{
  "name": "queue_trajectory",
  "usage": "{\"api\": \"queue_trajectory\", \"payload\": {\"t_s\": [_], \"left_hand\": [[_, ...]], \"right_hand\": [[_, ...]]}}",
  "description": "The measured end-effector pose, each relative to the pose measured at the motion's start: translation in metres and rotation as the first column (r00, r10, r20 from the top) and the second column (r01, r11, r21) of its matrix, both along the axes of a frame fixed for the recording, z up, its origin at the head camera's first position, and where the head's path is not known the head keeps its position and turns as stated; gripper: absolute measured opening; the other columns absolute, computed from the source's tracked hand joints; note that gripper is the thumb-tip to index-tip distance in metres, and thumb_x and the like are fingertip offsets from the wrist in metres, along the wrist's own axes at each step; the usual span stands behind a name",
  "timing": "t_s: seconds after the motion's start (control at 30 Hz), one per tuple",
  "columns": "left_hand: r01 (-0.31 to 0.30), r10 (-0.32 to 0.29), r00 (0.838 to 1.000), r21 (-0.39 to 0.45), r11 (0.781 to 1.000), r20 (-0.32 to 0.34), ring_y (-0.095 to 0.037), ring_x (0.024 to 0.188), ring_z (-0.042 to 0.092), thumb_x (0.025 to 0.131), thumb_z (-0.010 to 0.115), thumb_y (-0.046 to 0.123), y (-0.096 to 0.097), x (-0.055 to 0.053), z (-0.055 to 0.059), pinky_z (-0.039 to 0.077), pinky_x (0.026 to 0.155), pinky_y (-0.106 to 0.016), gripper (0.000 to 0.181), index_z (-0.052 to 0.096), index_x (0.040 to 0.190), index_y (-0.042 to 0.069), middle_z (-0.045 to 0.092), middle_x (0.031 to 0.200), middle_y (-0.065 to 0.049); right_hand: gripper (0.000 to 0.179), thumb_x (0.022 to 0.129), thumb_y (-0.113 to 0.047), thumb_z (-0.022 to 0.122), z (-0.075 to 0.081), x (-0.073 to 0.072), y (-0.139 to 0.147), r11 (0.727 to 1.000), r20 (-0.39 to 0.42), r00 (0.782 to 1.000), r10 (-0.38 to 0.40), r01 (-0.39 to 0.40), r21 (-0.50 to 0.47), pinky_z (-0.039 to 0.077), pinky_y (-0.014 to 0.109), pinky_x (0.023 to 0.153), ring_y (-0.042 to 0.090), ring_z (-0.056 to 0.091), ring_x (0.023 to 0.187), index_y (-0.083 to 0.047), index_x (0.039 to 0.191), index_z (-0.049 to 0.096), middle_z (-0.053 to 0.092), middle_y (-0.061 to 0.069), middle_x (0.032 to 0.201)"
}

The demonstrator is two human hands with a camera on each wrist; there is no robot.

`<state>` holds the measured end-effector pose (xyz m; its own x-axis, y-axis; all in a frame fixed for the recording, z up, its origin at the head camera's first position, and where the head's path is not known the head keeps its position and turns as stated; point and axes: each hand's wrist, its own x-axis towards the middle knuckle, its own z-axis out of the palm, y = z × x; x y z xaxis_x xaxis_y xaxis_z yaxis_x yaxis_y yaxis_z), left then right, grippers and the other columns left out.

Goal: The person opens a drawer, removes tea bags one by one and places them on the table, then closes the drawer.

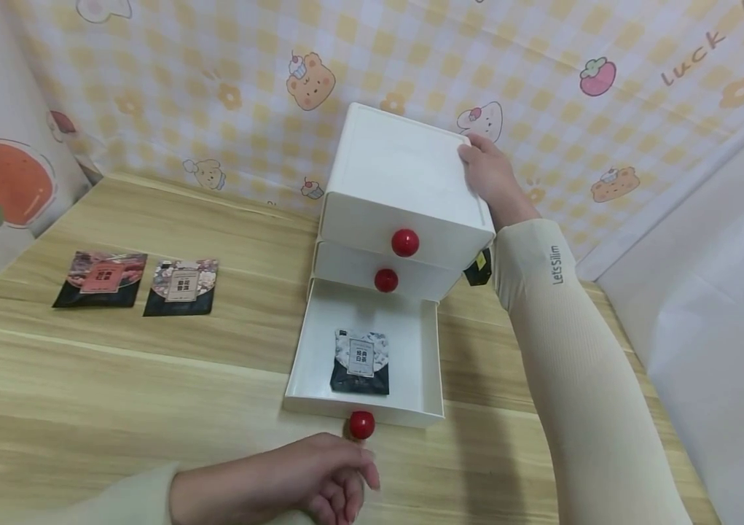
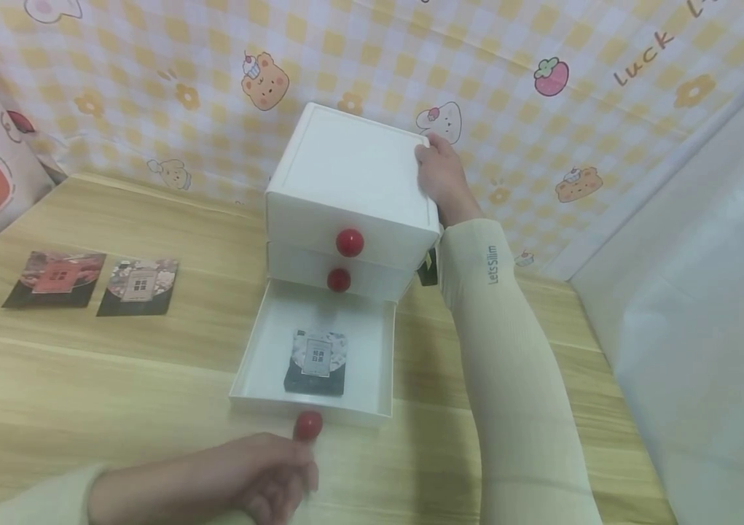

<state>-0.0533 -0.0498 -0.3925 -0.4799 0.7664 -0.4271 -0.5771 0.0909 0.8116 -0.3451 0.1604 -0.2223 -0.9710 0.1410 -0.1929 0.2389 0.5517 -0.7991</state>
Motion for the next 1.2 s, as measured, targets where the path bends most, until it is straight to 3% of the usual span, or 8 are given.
{"api": "queue_trajectory", "payload": {"t_s": [0.07, 0.13, 0.27, 0.4, 0.5, 0.8, 1.03, 1.2], "left_hand": [[0.014, -0.010, 0.994, 0.033, 0.999, -0.111, -0.008, 0.064, 0.057, 0.105, 0.042, 0.030, -0.003, -0.001, 0.010, 0.050, 0.059, -0.018, 0.038, 0.064, 0.108, -0.001, 0.062, 0.074, 0.001], [0.012, 0.004, 0.971, 0.065, 0.998, -0.238, -0.010, 0.063, 0.059, 0.106, 0.044, 0.030, -0.007, -0.006, 0.023, 0.052, 0.057, -0.019, 0.038, 0.063, 0.104, -0.002, 0.063, 0.075, -0.001], [-0.047, 0.075, 0.882, 0.071, 0.996, -0.466, -0.013, 0.066, 0.061, 0.108, 0.045, 0.030, -0.018, -0.022, 0.052, 0.055, 0.057, -0.025, 0.036, 0.063, 0.101, -0.001, 0.063, 0.077, -0.005], [-0.128, 0.097, 0.793, -0.010, 0.992, -0.601, -0.017, 0.073, 0.063, 0.106, 0.050, 0.029, -0.024, -0.039, 0.073, 0.057, 0.063, -0.028, 0.031, 0.064, 0.102, 0.002, 0.064, 0.081, -0.007], [-0.169, 0.101, 0.760, -0.045, 0.985, -0.642, -0.019, 0.076, 0.064, 0.105, 0.052, 0.028, -0.025, -0.055, 0.081, 0.058, 0.066, -0.030, 0.027, 0.066, 0.103, 0.004, 0.066, 0.084, -0.009], [-0.231, 0.083, 0.763, -0.151, 0.961, -0.641, -0.019, 0.081, 0.065, 0.105, 0.052, 0.027, -0.012, -0.103, 0.086, 0.059, 0.072, -0.031, 0.027, 0.068, 0.106, 0.006, 0.067, 0.093, -0.012], [-0.179, 0.007, 0.820, -0.245, 0.953, -0.572, -0.024, 0.091, 0.070, 0.103, 0.056, 0.024, 0.003, -0.126, 0.077, 0.062, 0.081, -0.035, 0.025, 0.070, 0.110, 0.005, 0.071, 0.103, -0.014], [-0.135, -0.086, 0.801, -0.319, 0.938, -0.593, -0.027, 0.094, 0.069, 0.103, 0.055, 0.024, 0.017, -0.137, 0.072, 0.060, 0.086, -0.037, 0.028, 0.073, 0.110, 0.003, 0.072, 0.106, -0.014]], "right_hand": [[0.052, 0.109, -0.042, 0.032, 0.000, 0.000, 0.000, 1.000, 0.004, 1.000, -0.001, 0.001, -0.009, 0.023, 0.027, 0.126, 0.008, 0.030, 0.151, -0.039, 0.160, 0.021, 0.025, -0.014, 0.167], [0.052, 0.109, -0.042, 0.032, 0.000, 0.000, 0.000, 1.000, 0.001, 1.000, 0.004, -0.004, 0.002, 0.023, 0.028, 0.126, 0.009, 0.030, 0.152, -0.038, 0.160, 0.021, 0.024, -0.013, 0.168], [0.053, 0.109, -0.042, 0.031, 0.000, 0.000, 0.000, 1.000, -0.007, 1.000, 0.015, -0.014, 0.025, 0.022, 0.028, 0.127, 0.009, 0.027, 0.154, -0.036, 0.161, 0.019, 0.021, -0.013, 0.169], [0.054, 0.109, -0.042, 0.032, 0.001, 0.001, -0.001, 0.999, -0.012, 1.000, 0.021, -0.020, 0.033, 0.022, 0.027, 0.126, 0.009, 0.026, 0.154, -0.035, 0.161, 0.019, 0.020, -0.012, 0.169], [0.054, 0.109, -0.042, 0.031, 0.002, 0.001, -0.001, 0.999, -0.013, 1.000, 0.020, -0.020, 0.043, 0.022, 0.028, 0.126, 0.009, 0.027, 0.153, -0.035, 0.161, 0.019, 0.020, -0.012, 0.169], [0.054, 0.109, -0.042, 0.031, 0.000, 0.001, -0.001, 0.999, 0.002, 1.000, 0.012, -0.012, 0.052, 0.019, 0.029, 0.128, 0.009, 0.021, 0.156, -0.036, 0.161, 0.017, 0.016, -0.014, 0.170], [0.053, 0.109, -0.043, 0.031, -0.001, -0.001, -0.001, 0.999, 0.006, 1.000, -0.004, 0.004, 0.051, 0.019, 0.029, 0.128, 0.008, 0.021, 0.156, -0.038, 0.161, 0.019, 0.017, -0.015, 0.169], [0.053, 0.109, -0.043, 0.033, -0.001, 0.000, -0.002, 0.999, -0.003, 1.000, -0.013, 0.013, 0.049, 0.020, 0.028, 0.127, 0.008, 0.023, 0.155, -0.039, 0.160, 0.021, 0.018, -0.015, 0.169]]}}
